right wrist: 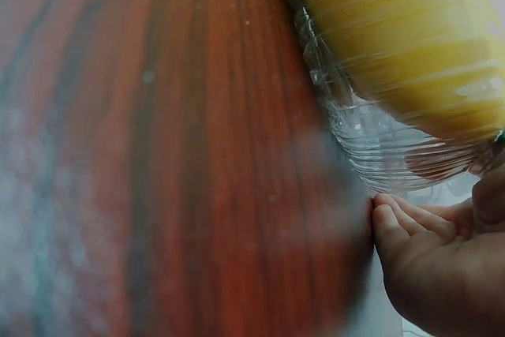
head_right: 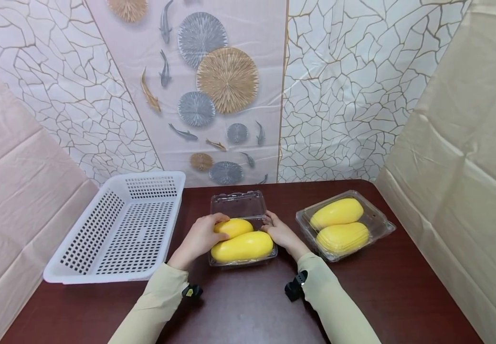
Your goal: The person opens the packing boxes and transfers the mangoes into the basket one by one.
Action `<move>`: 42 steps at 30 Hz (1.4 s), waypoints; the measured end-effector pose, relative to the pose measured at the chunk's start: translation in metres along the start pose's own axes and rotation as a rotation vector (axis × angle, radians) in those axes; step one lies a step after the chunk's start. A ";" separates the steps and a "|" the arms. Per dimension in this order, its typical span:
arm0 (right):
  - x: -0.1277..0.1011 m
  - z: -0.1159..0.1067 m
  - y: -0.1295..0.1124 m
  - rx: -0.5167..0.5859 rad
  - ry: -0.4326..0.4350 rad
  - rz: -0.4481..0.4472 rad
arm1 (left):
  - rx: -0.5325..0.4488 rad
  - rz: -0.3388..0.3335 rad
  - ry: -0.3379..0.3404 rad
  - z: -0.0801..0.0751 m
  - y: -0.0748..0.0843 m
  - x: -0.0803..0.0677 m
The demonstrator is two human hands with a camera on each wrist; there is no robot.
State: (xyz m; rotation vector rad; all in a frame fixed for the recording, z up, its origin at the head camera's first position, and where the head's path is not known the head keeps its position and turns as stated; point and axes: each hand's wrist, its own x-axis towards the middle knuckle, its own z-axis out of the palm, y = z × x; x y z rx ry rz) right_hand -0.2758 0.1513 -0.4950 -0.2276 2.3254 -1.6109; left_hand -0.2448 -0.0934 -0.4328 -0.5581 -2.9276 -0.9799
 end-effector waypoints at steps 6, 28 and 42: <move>-0.001 0.000 -0.001 -0.003 -0.002 0.010 | -0.042 -0.014 0.006 0.001 -0.003 0.000; 0.000 -0.002 -0.003 -0.050 0.001 0.049 | -0.041 -0.008 0.064 0.002 0.000 0.003; 0.004 -0.002 -0.001 -0.046 -0.003 0.048 | -0.013 0.037 0.077 -0.002 0.009 0.006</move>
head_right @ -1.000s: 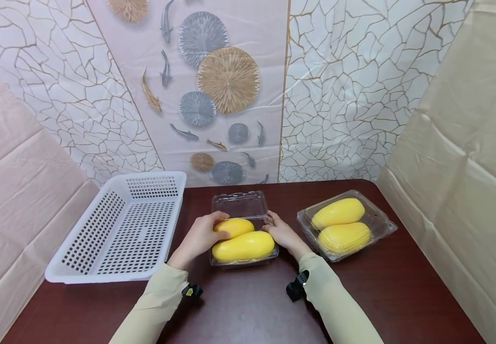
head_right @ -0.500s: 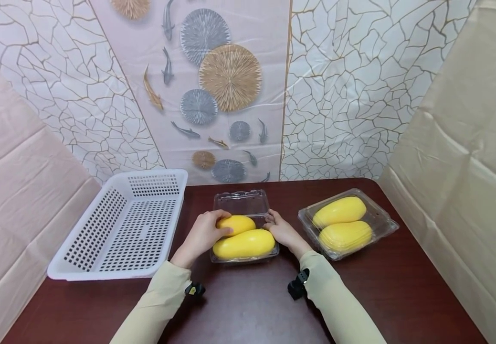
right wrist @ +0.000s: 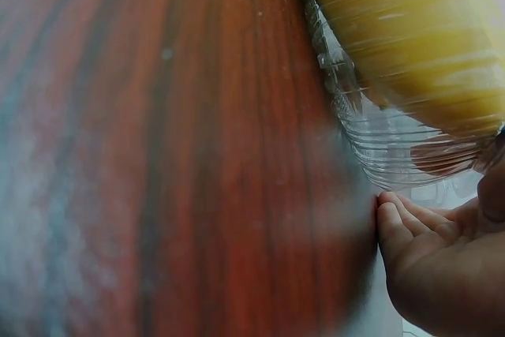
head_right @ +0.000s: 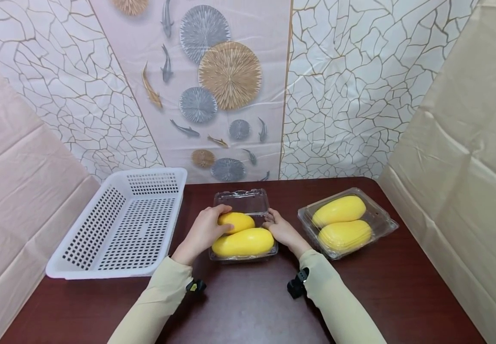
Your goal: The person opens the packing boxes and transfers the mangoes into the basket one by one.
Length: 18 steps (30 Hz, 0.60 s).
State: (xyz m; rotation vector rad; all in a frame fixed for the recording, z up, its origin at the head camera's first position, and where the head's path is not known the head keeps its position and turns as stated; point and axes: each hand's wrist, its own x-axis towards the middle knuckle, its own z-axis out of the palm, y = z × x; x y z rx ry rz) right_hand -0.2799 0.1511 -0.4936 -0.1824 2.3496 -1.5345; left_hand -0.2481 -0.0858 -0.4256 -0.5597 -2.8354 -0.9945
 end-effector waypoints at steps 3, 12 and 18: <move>0.001 0.000 0.001 0.000 0.002 0.001 | 0.000 0.015 0.009 -0.001 0.002 0.002; 0.001 0.001 0.002 0.000 0.007 0.022 | 0.037 0.033 0.011 0.001 0.005 0.006; 0.001 0.001 -0.001 -0.001 0.012 0.022 | 0.047 0.091 0.016 -0.001 0.008 0.009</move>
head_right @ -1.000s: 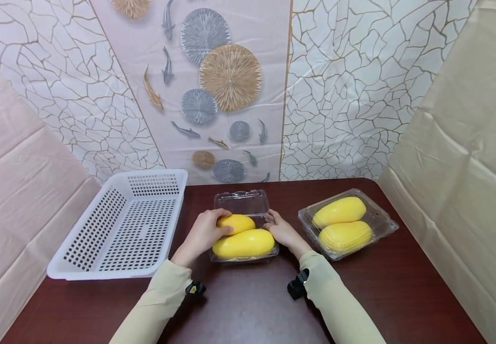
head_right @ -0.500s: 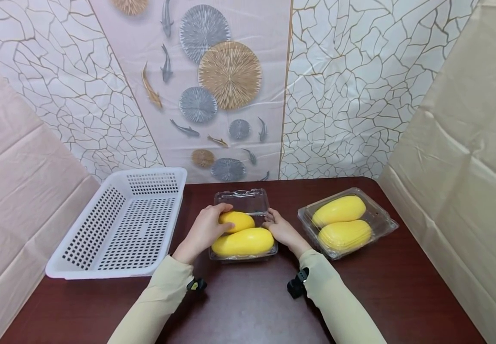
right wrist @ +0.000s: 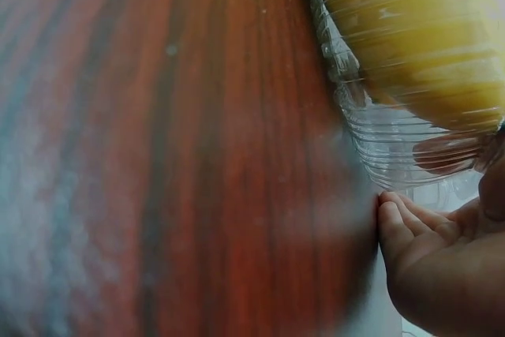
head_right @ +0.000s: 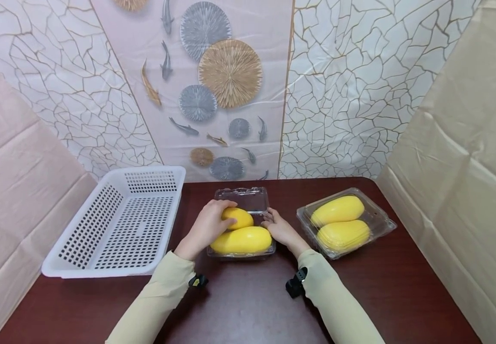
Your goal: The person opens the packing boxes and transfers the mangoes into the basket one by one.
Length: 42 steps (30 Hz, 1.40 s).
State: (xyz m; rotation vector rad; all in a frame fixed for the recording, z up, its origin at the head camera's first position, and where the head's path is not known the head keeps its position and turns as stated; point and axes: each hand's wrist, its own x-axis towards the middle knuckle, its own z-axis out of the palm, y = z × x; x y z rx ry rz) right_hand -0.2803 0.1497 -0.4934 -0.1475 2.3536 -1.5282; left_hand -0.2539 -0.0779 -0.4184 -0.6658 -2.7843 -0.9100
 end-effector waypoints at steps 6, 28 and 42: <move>0.000 0.001 -0.003 -0.003 -0.003 -0.011 | -0.034 0.039 0.007 0.000 0.001 0.004; -0.001 0.000 0.001 -0.002 -0.011 -0.017 | -0.107 -0.001 -0.091 0.011 -0.008 0.016; -0.001 0.000 -0.001 -0.011 0.006 -0.006 | -0.110 -0.093 -0.133 0.014 -0.011 0.013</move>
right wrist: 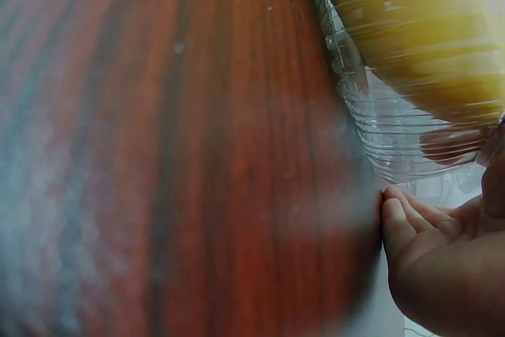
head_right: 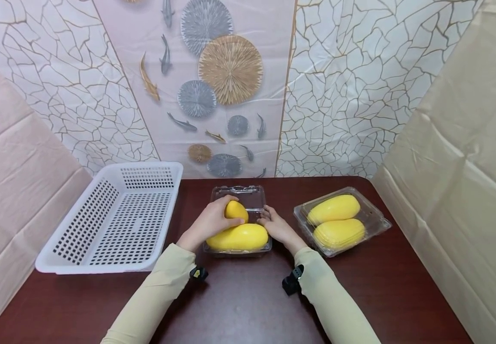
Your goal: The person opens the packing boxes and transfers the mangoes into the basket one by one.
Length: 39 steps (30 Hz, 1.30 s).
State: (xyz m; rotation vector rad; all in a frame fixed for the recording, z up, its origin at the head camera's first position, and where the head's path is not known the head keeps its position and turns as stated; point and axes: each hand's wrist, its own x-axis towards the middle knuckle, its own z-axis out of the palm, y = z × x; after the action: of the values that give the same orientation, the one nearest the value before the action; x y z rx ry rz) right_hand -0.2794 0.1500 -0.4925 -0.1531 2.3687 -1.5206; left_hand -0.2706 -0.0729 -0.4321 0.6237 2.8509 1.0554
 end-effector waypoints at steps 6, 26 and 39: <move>0.000 0.001 -0.001 0.019 -0.015 0.000 | 0.095 0.006 -0.012 -0.005 0.005 0.000; 0.001 -0.001 0.000 -0.016 0.017 -0.002 | 0.097 -0.012 0.037 -0.020 0.015 0.000; 0.000 -0.001 0.002 -0.006 0.004 0.002 | 0.109 0.061 0.166 -0.024 0.022 0.000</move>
State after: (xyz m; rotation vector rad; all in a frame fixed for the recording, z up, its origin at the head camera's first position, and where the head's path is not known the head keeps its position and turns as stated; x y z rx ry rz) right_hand -0.2796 0.1514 -0.4939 -0.1496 2.3764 -1.5140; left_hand -0.2669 -0.0721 -0.3999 0.6643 3.0682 1.0110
